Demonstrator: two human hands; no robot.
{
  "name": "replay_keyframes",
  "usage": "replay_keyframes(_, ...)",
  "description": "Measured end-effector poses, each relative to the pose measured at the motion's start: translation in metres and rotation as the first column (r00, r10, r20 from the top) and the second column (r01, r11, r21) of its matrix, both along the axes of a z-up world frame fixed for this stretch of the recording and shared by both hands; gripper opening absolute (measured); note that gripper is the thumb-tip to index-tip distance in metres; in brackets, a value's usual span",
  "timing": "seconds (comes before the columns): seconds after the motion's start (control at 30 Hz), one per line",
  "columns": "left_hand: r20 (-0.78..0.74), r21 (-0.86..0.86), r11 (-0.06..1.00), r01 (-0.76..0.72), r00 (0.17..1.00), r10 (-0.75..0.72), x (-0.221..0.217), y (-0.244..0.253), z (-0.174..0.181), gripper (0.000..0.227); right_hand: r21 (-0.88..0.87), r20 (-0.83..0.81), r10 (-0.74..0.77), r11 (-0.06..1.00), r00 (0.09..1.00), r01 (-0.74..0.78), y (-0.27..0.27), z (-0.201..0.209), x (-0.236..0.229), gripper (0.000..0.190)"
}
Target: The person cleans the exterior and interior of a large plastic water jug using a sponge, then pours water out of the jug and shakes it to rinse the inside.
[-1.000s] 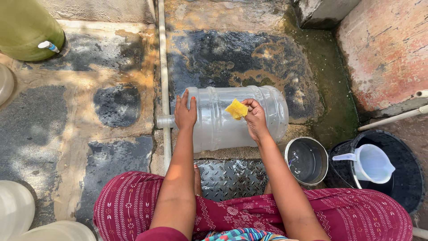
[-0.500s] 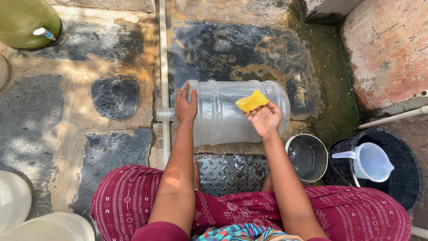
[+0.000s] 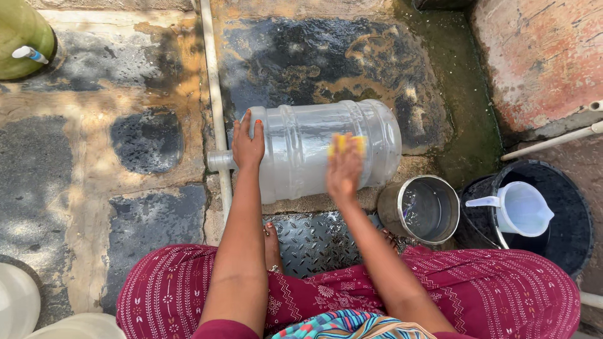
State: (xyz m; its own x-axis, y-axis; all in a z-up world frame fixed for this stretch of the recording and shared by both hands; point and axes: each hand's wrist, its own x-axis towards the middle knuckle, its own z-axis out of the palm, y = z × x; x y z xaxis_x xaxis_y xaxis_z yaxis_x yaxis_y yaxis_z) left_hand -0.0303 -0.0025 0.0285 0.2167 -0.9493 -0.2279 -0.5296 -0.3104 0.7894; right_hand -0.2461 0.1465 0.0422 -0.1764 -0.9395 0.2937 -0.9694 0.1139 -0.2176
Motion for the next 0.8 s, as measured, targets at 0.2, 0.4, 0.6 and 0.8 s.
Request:
replay_keyframes(0.2,-0.034,-0.021,1.0,0.023,0.999,-0.024,0.009,0.0,-0.005,0.054,0.154,0.156,0.455,0.865,0.876,-0.477,0.01,-0.02,0.114,0.076)
replay_keyframes(0.4,-0.125,-0.079,0.995,0.057,0.99,-0.067,0.009,-0.012,-0.003,0.051,0.152,-0.183,-0.019,0.987,0.983,0.047,0.01,-0.029,-0.047,0.083)
replay_keyframes(0.6,-0.477,-0.245,0.964,-0.105,0.878,-0.026,0.032,0.028,-0.018,0.052,0.09,0.697,-0.274,0.951,0.663,0.297,0.006,-0.044,-0.164,0.084)
replay_keyframes(0.8,-0.357,-0.082,0.996,-0.038,0.934,0.006,0.025,0.033,-0.027,0.077,0.291,0.737,-0.488,0.853,0.467,0.433,-0.028,-0.06,-0.186,0.084)
